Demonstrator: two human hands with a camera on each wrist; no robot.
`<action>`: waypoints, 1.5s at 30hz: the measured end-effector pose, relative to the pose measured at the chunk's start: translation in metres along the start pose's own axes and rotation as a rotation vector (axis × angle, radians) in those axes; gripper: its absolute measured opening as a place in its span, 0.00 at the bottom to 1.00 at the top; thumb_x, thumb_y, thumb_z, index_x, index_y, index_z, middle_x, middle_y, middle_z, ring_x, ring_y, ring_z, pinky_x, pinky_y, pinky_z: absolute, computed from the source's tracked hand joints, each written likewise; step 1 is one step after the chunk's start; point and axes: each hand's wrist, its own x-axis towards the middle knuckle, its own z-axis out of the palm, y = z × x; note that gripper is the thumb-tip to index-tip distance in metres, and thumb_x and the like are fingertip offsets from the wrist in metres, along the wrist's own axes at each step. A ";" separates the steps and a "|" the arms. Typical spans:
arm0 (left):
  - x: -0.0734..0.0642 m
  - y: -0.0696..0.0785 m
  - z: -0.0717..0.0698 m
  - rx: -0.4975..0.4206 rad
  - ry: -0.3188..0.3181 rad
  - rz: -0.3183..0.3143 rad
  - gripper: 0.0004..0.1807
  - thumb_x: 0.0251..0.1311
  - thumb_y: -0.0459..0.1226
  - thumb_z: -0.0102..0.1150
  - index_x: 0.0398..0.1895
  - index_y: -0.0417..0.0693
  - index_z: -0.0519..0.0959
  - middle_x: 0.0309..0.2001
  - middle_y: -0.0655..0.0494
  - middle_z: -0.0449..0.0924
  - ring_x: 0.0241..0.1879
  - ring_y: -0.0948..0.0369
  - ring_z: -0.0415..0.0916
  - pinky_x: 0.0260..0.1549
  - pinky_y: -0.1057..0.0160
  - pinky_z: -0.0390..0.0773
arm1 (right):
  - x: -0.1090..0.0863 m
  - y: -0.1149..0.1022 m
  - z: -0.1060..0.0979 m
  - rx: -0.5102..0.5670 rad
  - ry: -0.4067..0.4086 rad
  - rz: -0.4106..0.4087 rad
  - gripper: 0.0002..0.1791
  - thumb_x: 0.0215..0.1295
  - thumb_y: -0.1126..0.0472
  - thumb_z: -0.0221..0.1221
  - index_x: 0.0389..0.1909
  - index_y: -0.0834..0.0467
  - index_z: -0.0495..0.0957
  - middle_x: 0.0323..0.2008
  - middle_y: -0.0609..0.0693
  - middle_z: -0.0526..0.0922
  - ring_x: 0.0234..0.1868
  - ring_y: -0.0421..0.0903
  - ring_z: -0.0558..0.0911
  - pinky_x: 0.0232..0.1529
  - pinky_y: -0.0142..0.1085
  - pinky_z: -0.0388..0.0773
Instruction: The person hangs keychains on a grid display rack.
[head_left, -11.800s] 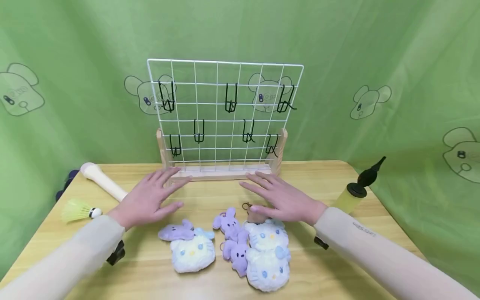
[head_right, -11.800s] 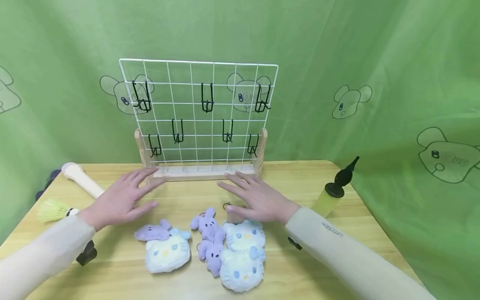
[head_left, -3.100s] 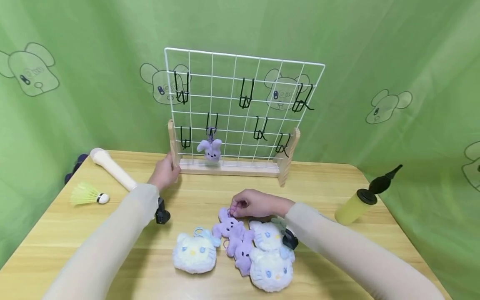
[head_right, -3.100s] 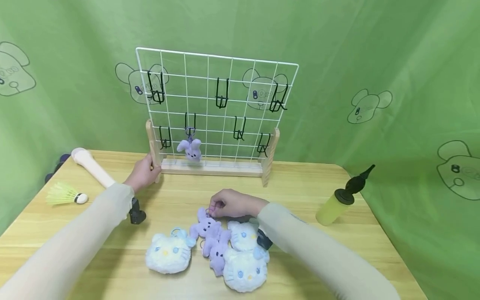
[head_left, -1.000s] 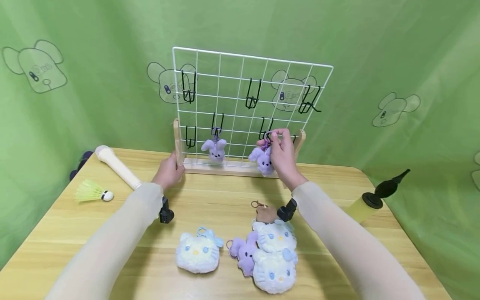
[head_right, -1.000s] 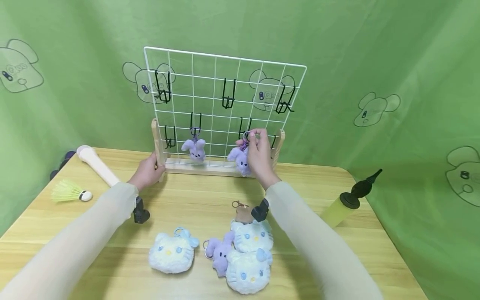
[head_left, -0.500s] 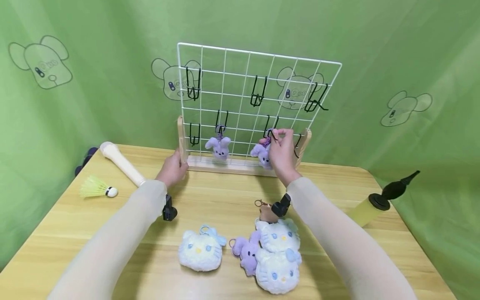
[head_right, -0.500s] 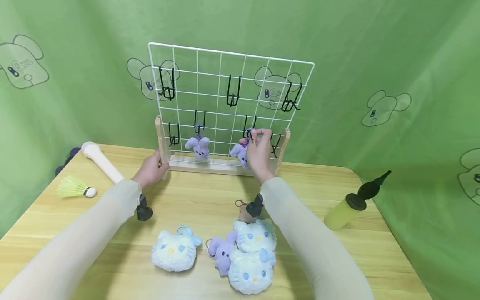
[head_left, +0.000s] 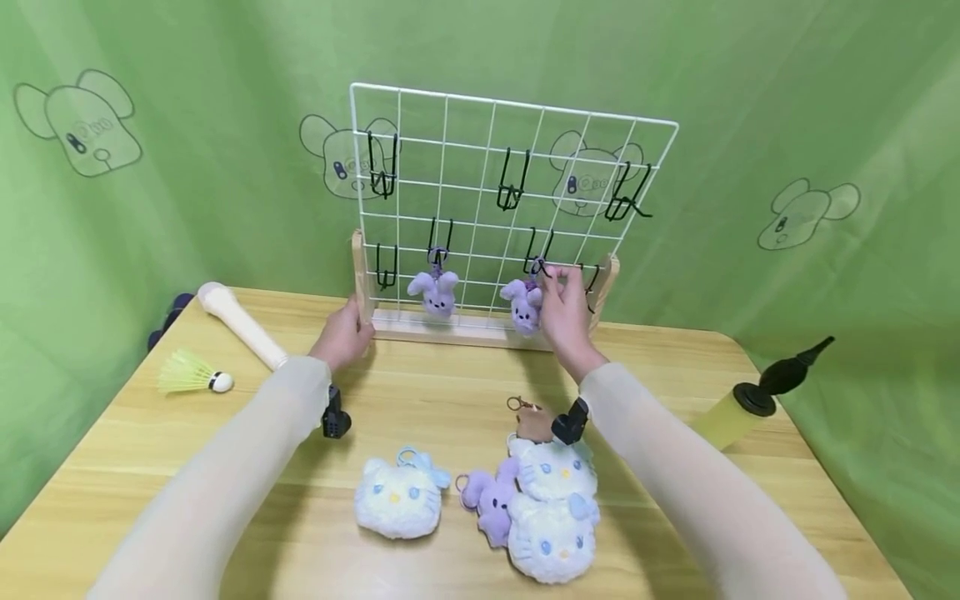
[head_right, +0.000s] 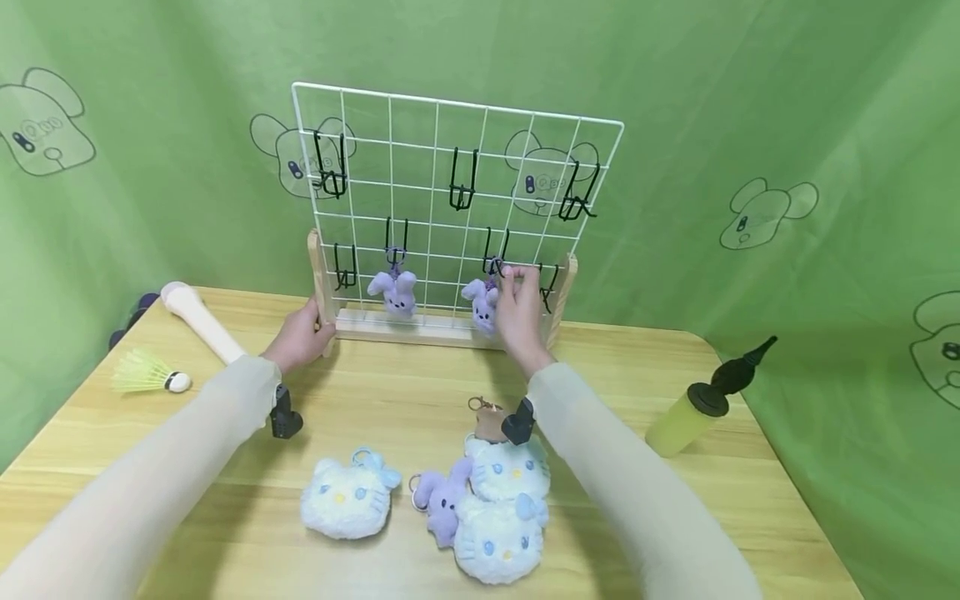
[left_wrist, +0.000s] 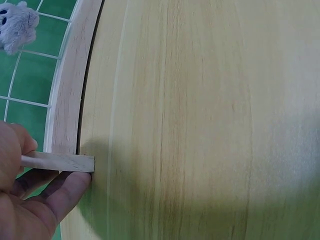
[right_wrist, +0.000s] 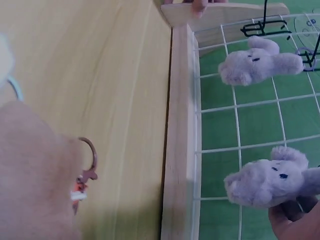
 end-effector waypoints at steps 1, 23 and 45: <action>0.000 0.000 0.000 -0.004 0.000 0.000 0.35 0.77 0.31 0.42 0.83 0.34 0.46 0.74 0.23 0.63 0.56 0.37 0.82 0.52 0.51 0.90 | -0.002 0.000 0.000 0.001 -0.004 -0.003 0.15 0.85 0.49 0.42 0.56 0.57 0.64 0.31 0.47 0.72 0.24 0.36 0.69 0.20 0.25 0.66; -0.002 -0.001 -0.009 0.010 0.018 0.011 0.34 0.77 0.30 0.43 0.82 0.32 0.48 0.74 0.23 0.63 0.54 0.38 0.82 0.49 0.53 0.90 | -0.055 0.015 0.009 -0.136 -0.348 0.098 0.22 0.83 0.60 0.44 0.62 0.75 0.69 0.60 0.75 0.79 0.63 0.69 0.80 0.70 0.54 0.80; 0.001 -0.002 -0.001 -0.021 0.010 0.010 0.33 0.77 0.30 0.43 0.81 0.31 0.49 0.67 0.22 0.71 0.31 0.57 0.77 0.27 0.70 0.82 | -0.109 -0.003 0.093 -0.621 -1.246 -0.245 0.07 0.69 0.63 0.66 0.44 0.60 0.79 0.29 0.44 0.77 0.31 0.34 0.73 0.35 0.22 0.73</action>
